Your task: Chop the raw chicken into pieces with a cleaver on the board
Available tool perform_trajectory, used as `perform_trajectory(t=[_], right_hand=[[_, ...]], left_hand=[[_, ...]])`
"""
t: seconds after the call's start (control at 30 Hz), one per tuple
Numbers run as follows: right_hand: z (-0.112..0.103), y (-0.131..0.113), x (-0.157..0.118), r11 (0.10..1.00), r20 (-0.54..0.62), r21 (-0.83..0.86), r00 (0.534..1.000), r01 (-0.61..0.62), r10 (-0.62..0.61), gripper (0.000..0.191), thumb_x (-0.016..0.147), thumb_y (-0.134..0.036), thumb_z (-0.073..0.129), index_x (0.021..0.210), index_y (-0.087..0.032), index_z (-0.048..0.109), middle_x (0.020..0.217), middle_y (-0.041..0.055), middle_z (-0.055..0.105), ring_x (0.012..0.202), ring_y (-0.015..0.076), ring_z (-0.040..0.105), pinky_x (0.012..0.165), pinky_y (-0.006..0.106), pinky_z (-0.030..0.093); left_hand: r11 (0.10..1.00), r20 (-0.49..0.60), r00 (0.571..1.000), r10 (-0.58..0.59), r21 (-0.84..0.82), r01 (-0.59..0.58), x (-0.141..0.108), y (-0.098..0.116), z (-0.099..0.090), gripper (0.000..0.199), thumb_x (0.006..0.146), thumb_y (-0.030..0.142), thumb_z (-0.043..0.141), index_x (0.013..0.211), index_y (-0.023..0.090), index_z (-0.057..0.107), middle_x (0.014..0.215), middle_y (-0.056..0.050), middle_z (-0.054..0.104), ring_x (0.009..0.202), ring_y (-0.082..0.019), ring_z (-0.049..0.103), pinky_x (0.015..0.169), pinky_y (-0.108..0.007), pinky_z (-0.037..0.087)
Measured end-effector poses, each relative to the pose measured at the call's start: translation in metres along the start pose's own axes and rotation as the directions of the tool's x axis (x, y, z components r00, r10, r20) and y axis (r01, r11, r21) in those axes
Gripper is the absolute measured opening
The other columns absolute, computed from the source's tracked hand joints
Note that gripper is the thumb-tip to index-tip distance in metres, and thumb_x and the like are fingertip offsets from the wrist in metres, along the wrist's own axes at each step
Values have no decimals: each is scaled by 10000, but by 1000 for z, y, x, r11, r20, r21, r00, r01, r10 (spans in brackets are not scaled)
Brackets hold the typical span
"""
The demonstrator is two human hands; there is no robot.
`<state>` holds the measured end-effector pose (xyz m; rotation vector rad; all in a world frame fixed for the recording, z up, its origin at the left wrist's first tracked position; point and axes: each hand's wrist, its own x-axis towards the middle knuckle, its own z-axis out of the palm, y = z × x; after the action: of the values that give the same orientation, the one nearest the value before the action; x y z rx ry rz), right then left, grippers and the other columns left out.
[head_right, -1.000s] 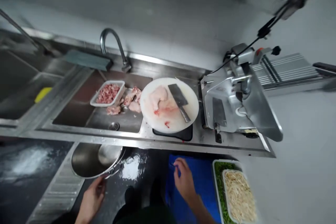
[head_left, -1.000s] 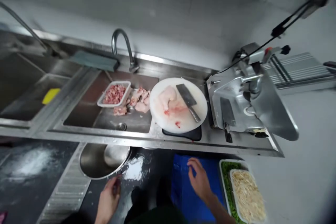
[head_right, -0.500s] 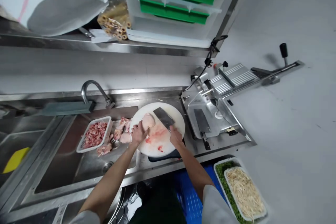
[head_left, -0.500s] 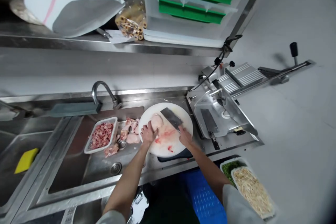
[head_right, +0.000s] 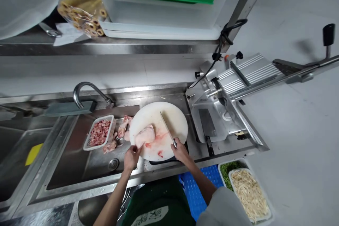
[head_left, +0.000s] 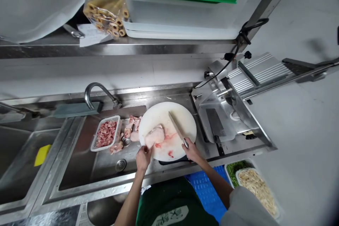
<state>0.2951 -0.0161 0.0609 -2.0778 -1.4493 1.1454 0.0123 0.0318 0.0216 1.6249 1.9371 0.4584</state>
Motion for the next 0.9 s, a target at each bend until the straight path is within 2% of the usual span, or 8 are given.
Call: perform_trajectory(t=[0.1, 0.27, 0.43, 0.57, 0.67, 0.73, 0.8, 0.9], right_hand=[[-11, -10, 13, 999, 83, -32, 996, 15, -12, 396, 999, -345, 389, 1370, -209, 420, 751, -26, 667, 490, 125, 603, 510, 216, 444], [-25, -25, 31, 943, 17, -322, 996, 86, -85, 298, 1039, -252, 328, 1194, -139, 556, 1018, 141, 726, 917, 214, 708, 774, 272, 479], [-31, -17, 30, 919, 40, -390, 998, 58, -47, 328, 1043, -207, 280, 1223, -104, 535, 1006, 175, 736, 926, 238, 716, 784, 295, 475], [-33, -19, 27, 908, 65, -412, 997, 73, -51, 347, 1007, -113, 302, 1246, -48, 545, 1013, 206, 728, 974, 244, 710, 819, 297, 471], [-31, -27, 21, 919, 61, -384, 996, 89, -71, 405, 956, -32, 314, 1303, -31, 522, 1032, 196, 726, 1007, 234, 699, 850, 300, 469], [-30, -30, 18, 934, 39, -347, 997, 82, -73, 423, 939, -14, 314, 1300, -34, 531, 1039, 191, 727, 1001, 238, 699, 850, 313, 480], [-28, -32, 16, 949, 14, -308, 998, 65, -64, 433, 921, -2, 323, 1291, -33, 547, 1031, 192, 731, 986, 250, 702, 839, 330, 497], [-23, -30, 14, 969, -9, -244, 999, 43, -47, 462, 914, -29, 381, 1349, -61, 531, 1024, 178, 738, 969, 262, 708, 833, 352, 526]], left_hand=[[1000, -23, 1000, -6, -21, 6, -12, 3, 8, 389, 859, 598, 477, 757, 224, 515, 759, -85, 668, 696, -247, 637, 649, -318, 410], [1000, -10, 1000, -27, -2, 27, -25, 21, 23, 435, 848, 648, 435, 694, 242, 450, 638, -58, 619, 625, -234, 616, 626, -310, 391], [1000, 23, 1000, 6, 19, -6, -19, 50, 36, 414, 861, 622, 438, 721, 235, 479, 660, -68, 638, 642, -237, 631, 623, -312, 400], [1000, 85, 996, 21, 20, -23, -16, 55, 31, 440, 854, 629, 447, 723, 219, 540, 682, -87, 664, 652, -238, 647, 621, -307, 410], [998, 87, 994, 59, 25, -62, -8, 43, 12, 499, 868, 643, 422, 765, 201, 630, 722, -112, 701, 677, -262, 667, 620, -319, 427], [995, -33, 995, 97, 31, -96, 17, 37, -10, 531, 887, 627, 395, 826, 177, 670, 767, -134, 719, 712, -281, 681, 637, -332, 452], [987, -172, 972, 158, 51, -151, 63, 46, -34, 514, 893, 581, 400, 888, 150, 679, 830, -152, 730, 758, -287, 690, 675, -341, 483], [935, -168, 922, 348, 132, -329, 156, 93, -56, 434, 892, 484, 429, 957, 143, 688, 948, -152, 743, 840, -276, 692, 744, -342, 511]])
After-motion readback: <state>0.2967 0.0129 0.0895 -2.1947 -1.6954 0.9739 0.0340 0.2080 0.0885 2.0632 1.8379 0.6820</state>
